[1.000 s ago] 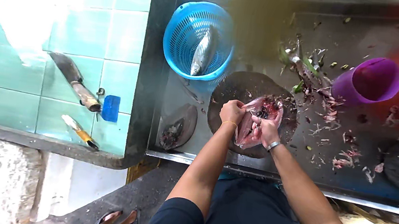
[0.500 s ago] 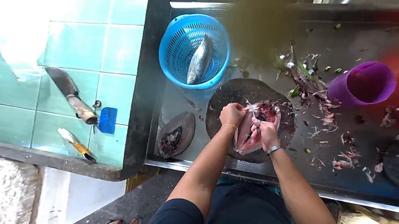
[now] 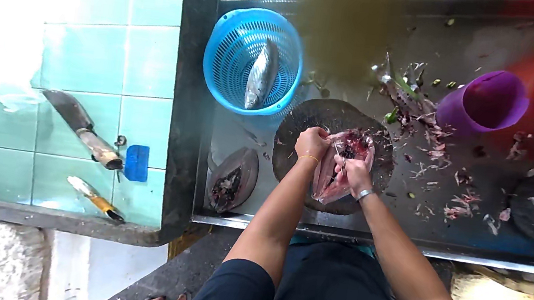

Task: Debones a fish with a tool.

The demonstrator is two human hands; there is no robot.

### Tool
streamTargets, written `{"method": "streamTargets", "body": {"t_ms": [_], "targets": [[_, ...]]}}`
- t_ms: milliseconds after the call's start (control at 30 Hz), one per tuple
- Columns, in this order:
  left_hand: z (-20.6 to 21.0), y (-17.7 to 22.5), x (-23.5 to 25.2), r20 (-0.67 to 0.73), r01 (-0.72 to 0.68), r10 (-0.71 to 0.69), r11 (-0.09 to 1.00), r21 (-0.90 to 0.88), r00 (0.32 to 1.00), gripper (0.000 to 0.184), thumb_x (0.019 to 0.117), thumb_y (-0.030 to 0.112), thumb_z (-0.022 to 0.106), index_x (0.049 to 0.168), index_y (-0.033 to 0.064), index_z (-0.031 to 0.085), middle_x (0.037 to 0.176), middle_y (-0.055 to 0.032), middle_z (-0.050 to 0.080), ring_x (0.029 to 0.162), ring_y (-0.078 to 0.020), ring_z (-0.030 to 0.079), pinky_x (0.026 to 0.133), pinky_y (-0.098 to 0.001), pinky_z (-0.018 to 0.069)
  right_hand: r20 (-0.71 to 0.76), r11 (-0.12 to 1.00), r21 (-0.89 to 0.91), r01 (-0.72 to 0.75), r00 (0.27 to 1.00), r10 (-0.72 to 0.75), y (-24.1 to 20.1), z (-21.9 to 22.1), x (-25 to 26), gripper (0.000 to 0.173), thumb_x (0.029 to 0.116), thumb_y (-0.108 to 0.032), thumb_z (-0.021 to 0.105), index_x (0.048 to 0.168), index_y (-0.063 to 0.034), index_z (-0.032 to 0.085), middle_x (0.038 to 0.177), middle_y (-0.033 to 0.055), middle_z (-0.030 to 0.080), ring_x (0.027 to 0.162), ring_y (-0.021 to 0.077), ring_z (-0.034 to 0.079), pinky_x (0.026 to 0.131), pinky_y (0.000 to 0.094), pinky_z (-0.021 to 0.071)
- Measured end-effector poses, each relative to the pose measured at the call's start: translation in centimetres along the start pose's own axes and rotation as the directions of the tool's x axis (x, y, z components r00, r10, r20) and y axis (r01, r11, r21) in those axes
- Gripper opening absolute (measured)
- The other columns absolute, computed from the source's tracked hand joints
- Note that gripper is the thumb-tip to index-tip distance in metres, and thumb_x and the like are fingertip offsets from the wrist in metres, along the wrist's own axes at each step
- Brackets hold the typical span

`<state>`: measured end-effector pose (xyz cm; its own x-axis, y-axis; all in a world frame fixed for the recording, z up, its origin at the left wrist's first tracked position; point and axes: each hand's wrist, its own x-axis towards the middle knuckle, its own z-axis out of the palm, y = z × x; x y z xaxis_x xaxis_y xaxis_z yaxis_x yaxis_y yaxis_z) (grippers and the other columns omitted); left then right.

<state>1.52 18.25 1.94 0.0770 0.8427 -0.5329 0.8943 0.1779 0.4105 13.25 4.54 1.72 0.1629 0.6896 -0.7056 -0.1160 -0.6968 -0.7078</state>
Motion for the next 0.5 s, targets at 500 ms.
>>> {"method": "streamTargets", "body": {"t_ms": [500], "targets": [[-0.5,-2.2,0.1,0.040,-0.136,0.138,0.989,-0.052,0.990,0.029,0.0855,0.027,0.076,0.114,0.0209,0.077,0.102,-0.0030,0.076,0.099,-0.0251,0.072,0.085,-0.0596,0.0575,0.188,0.974,0.198,-0.108,0.980,0.070,3.3,-3.0,-8.3,0.025,0.1060,-0.023,0.057,0.098,-0.0021,0.067,0.066,0.0014,0.061,0.053,0.0094,0.058,0.054,0.0269,0.0550]]}}
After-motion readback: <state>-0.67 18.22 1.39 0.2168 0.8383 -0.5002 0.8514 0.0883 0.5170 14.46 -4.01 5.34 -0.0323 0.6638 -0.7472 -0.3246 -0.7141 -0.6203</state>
